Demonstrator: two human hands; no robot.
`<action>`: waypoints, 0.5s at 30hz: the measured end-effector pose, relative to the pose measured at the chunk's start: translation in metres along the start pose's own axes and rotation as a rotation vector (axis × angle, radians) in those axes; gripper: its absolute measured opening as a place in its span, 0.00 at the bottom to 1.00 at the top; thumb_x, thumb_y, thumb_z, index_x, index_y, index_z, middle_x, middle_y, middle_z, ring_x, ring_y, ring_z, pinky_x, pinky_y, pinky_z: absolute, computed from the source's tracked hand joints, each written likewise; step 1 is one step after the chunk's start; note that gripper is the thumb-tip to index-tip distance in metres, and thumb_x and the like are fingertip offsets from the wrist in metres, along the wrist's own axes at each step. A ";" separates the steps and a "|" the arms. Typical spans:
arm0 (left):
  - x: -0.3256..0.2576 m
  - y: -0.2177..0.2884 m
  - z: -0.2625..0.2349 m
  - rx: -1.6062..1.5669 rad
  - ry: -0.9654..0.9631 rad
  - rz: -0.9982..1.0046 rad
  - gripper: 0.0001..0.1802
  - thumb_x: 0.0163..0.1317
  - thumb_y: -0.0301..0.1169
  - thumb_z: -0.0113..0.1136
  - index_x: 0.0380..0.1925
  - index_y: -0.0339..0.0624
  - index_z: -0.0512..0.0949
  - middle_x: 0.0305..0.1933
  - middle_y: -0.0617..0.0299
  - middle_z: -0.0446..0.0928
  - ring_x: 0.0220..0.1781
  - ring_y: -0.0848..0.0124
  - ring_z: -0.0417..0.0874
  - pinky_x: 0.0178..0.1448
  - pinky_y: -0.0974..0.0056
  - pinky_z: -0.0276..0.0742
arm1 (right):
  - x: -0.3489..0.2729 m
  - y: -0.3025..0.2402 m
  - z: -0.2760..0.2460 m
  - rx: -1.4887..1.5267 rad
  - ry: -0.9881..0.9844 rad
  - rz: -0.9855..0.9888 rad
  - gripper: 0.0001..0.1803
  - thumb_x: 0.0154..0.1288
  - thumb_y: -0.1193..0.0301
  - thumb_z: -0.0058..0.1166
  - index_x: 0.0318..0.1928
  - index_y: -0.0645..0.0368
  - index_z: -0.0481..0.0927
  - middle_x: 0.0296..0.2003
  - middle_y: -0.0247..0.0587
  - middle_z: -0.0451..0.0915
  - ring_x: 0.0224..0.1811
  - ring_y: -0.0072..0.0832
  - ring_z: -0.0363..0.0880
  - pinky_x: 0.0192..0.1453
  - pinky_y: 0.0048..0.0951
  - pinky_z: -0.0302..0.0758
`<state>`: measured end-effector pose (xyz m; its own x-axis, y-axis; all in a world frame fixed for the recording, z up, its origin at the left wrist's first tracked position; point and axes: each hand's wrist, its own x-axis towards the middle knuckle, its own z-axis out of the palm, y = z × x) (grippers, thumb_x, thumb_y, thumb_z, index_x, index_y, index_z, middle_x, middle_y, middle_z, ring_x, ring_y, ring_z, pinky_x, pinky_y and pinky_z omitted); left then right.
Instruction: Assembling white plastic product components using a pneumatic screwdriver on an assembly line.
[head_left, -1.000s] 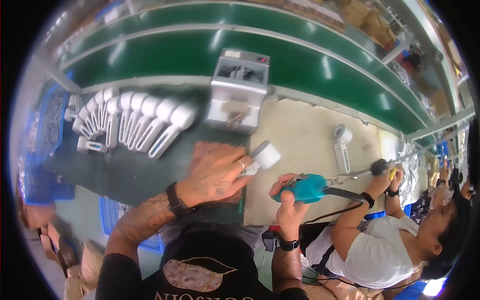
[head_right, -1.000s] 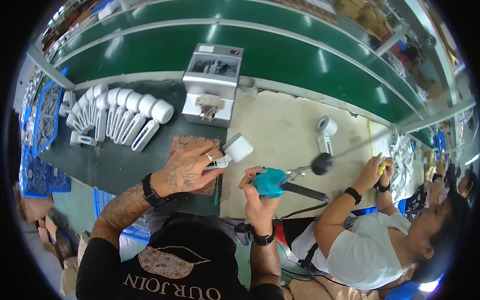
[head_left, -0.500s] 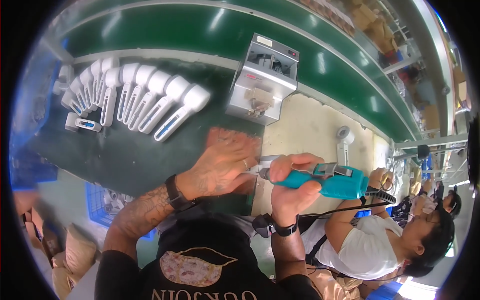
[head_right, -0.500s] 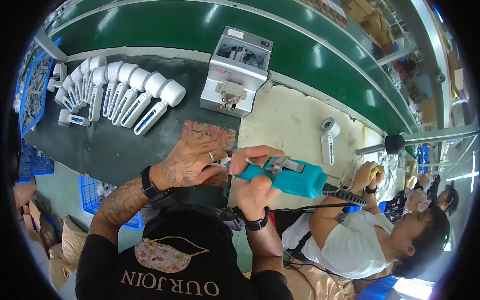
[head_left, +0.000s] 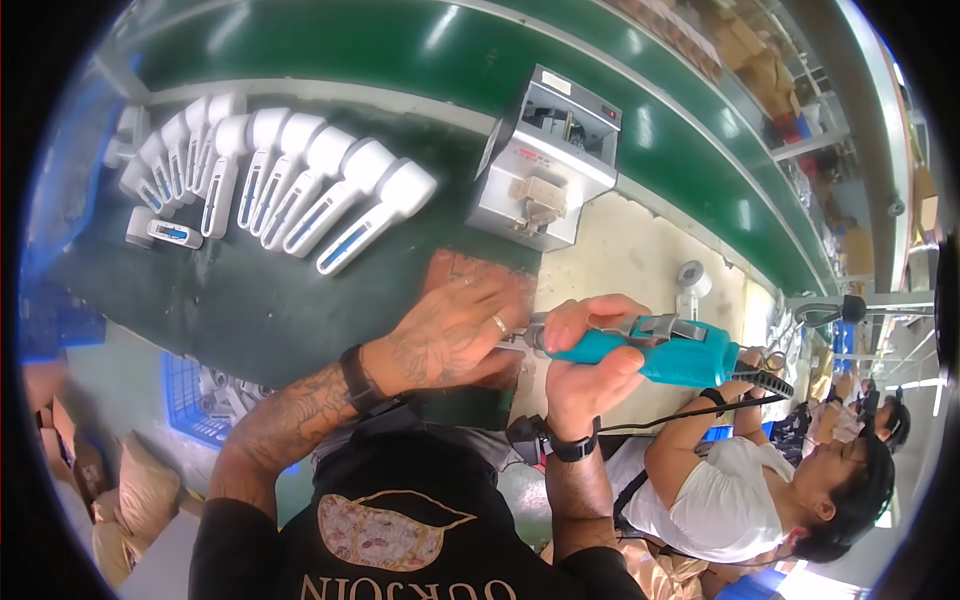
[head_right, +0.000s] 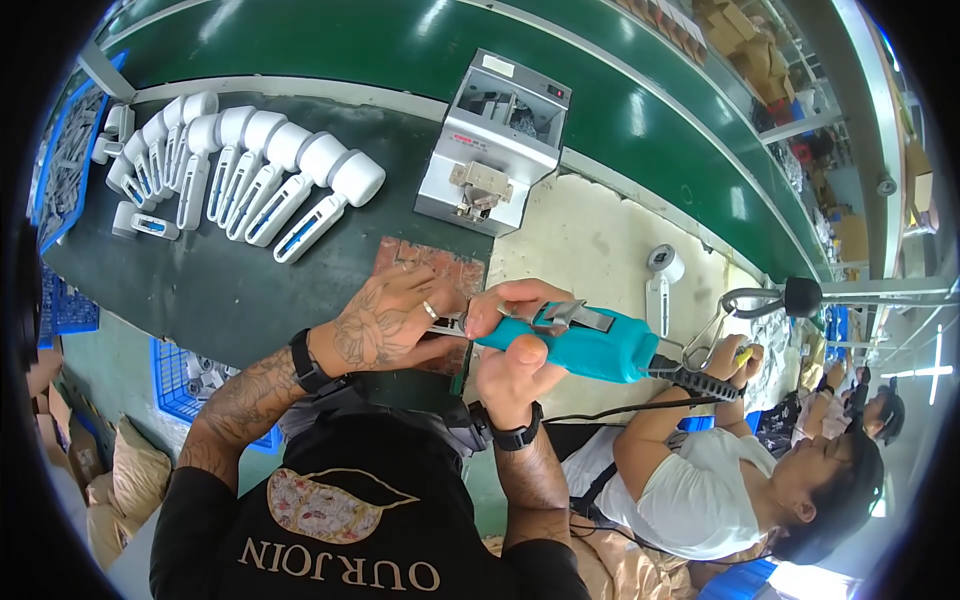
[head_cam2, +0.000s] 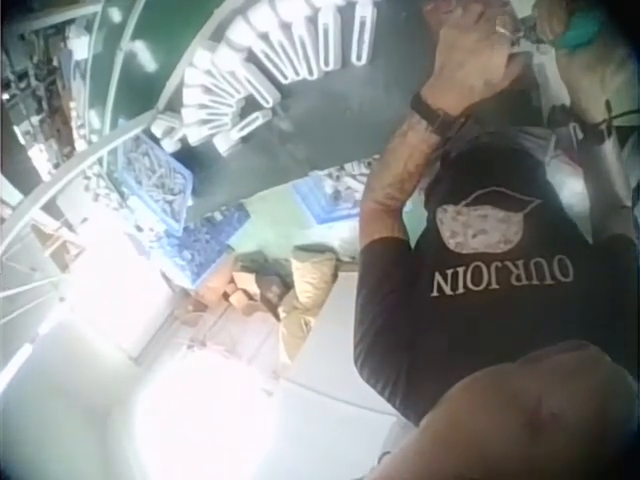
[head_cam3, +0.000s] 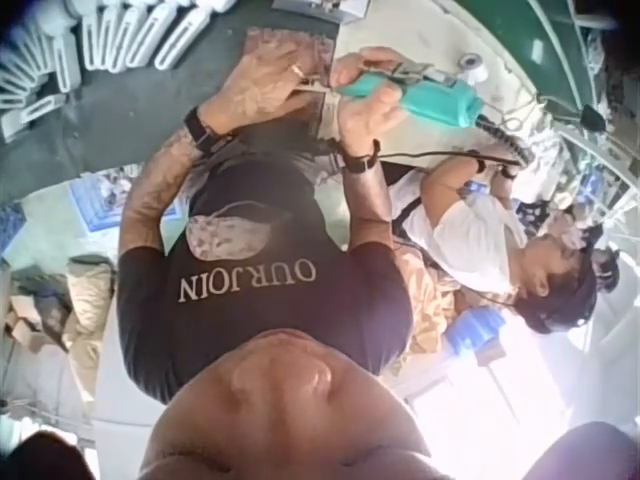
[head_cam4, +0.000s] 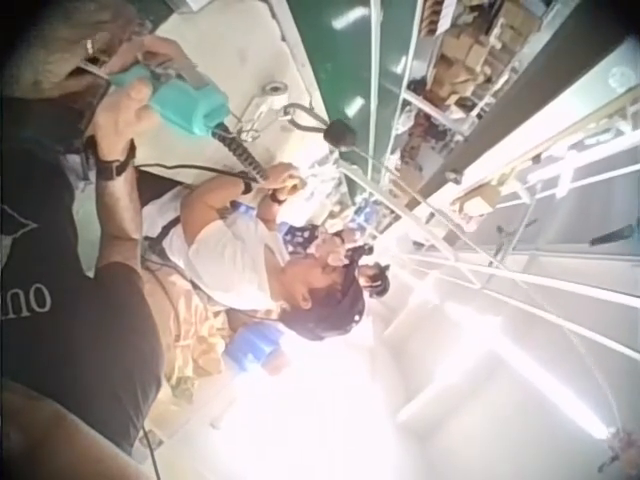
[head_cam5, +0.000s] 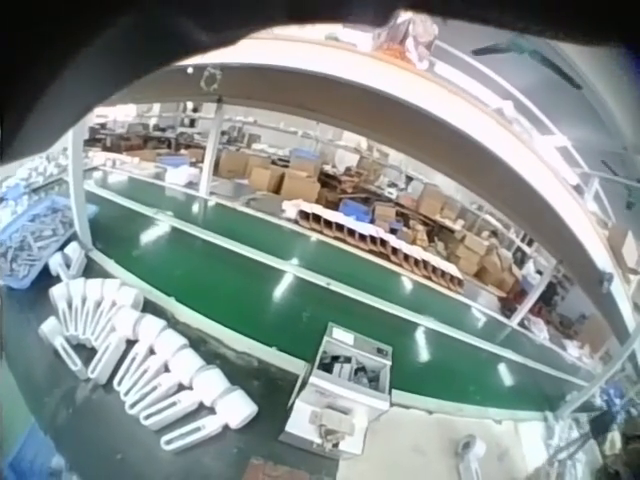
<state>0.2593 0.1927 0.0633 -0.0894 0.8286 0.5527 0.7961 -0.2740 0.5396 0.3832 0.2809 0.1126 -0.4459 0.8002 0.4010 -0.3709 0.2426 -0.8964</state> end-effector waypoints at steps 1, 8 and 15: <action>0.000 0.000 0.000 -0.002 -0.002 0.001 0.18 0.51 0.37 0.72 0.40 0.44 0.77 0.43 0.60 0.77 0.47 0.59 0.79 0.52 0.55 0.76 | 0.000 0.000 -0.001 0.000 -0.005 -0.011 0.41 0.66 0.33 0.49 0.47 0.65 0.69 0.19 0.37 0.69 0.20 0.28 0.69 0.25 0.30 0.67; 0.002 -0.002 0.000 -0.039 -0.006 0.019 0.17 0.49 0.34 0.73 0.31 0.45 0.74 0.39 0.60 0.76 0.44 0.59 0.80 0.50 0.56 0.76 | 0.000 0.001 -0.003 -0.015 -0.033 -0.022 0.42 0.66 0.32 0.49 0.48 0.66 0.69 0.19 0.37 0.69 0.19 0.28 0.69 0.25 0.30 0.68; 0.002 0.001 -0.002 -0.139 -0.039 -0.071 0.16 0.49 0.33 0.73 0.33 0.43 0.75 0.38 0.59 0.76 0.43 0.57 0.80 0.49 0.55 0.77 | -0.002 0.001 -0.006 -0.015 -0.047 -0.027 0.42 0.66 0.32 0.48 0.49 0.66 0.69 0.19 0.38 0.69 0.18 0.28 0.68 0.24 0.31 0.68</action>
<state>0.2583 0.1932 0.0660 -0.1174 0.8657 0.4866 0.6980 -0.2766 0.6605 0.3886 0.2827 0.1099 -0.4737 0.7668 0.4332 -0.3715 0.2720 -0.8877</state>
